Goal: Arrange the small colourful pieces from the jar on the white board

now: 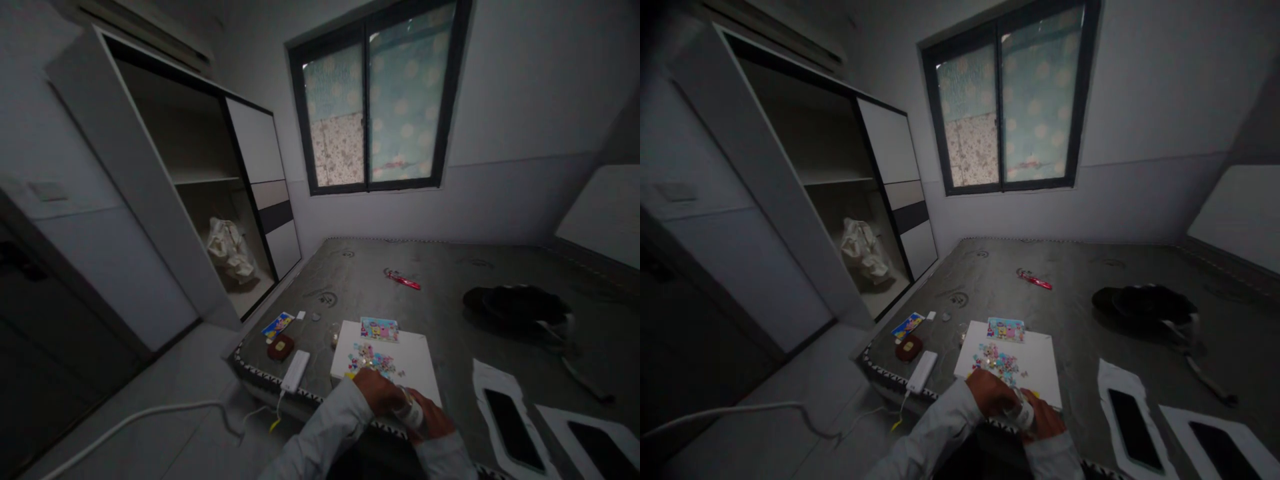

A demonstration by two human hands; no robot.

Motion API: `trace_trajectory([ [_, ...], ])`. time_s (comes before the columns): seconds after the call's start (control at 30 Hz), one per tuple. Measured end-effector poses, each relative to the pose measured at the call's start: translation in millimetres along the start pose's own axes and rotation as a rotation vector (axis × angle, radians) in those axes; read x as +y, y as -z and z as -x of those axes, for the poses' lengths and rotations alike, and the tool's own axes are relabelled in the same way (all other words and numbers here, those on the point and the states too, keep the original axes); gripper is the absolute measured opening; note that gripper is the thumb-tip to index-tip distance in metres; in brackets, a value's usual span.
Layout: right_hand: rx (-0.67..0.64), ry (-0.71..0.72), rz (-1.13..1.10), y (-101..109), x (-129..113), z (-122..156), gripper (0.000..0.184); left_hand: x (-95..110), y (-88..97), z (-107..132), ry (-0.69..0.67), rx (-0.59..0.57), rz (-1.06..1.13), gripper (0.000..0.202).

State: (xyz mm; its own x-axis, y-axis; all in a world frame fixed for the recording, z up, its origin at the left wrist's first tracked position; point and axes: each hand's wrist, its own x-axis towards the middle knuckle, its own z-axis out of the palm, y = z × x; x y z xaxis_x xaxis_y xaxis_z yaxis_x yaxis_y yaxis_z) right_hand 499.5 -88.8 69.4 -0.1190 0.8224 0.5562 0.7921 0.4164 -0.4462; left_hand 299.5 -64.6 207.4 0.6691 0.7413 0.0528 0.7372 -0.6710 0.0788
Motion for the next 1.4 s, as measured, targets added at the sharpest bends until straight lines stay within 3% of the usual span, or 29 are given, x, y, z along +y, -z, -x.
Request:
trace_trajectory([
  [0.17, -0.036, -0.066, -0.057, -7, -10, 3, 0.048, -8, -13.7, 5, 0.092, 0.025, 0.279, 0.025],
  [0.3, 0.012, -0.079, -0.109, -3, -15, 2, 0.049, -18, -27.6, 10, 0.121, 0.188, 0.547, 0.018],
  [0.37, 0.028, -0.124, -0.132, -1, -12, 1, 0.05, -33, -37.9, 13, 0.27, 0.326, 0.628, 0.018],
  [0.43, 0.03, -0.177, -0.149, 0, -5, 3, 0.05, -54, -51.5, 16, 0.477, 0.381, 0.632, 0.021],
  [0.53, 0.03, -0.206, -0.186, -1, 6, 11, 0.052, -90, -74.9, 23, 0.761, 0.23, 0.551, 0.025],
  [0.57, 0.028, -0.209, -0.199, -2, 10, 15, 0.053, -100, -82.4, 24, 0.791, 0.204, 0.541, 0.028],
  [0.67, 0.034, -0.238, -0.232, -5, 14, 28, 0.054, -122, -100.9, 25, 0.804, 0.151, 0.535, 0.046],
  [0.8, 0.053, -0.252, -0.284, -10, 11, 44, 0.053, -135, -117.0, 15, 0.786, 0.087, 0.534, 0.069],
  [1.13, 0.021, -0.314, -0.302, -13, 23, 61, 0.053, -151, -128.6, -7, 0.826, 0.046, 0.499, 0.038],
  [1.4, 0.048, -0.301, -0.333, -10, 21, 69, 0.049, -161, -132.3, -14, 0.853, 0.033, 0.497, 0.034],
])
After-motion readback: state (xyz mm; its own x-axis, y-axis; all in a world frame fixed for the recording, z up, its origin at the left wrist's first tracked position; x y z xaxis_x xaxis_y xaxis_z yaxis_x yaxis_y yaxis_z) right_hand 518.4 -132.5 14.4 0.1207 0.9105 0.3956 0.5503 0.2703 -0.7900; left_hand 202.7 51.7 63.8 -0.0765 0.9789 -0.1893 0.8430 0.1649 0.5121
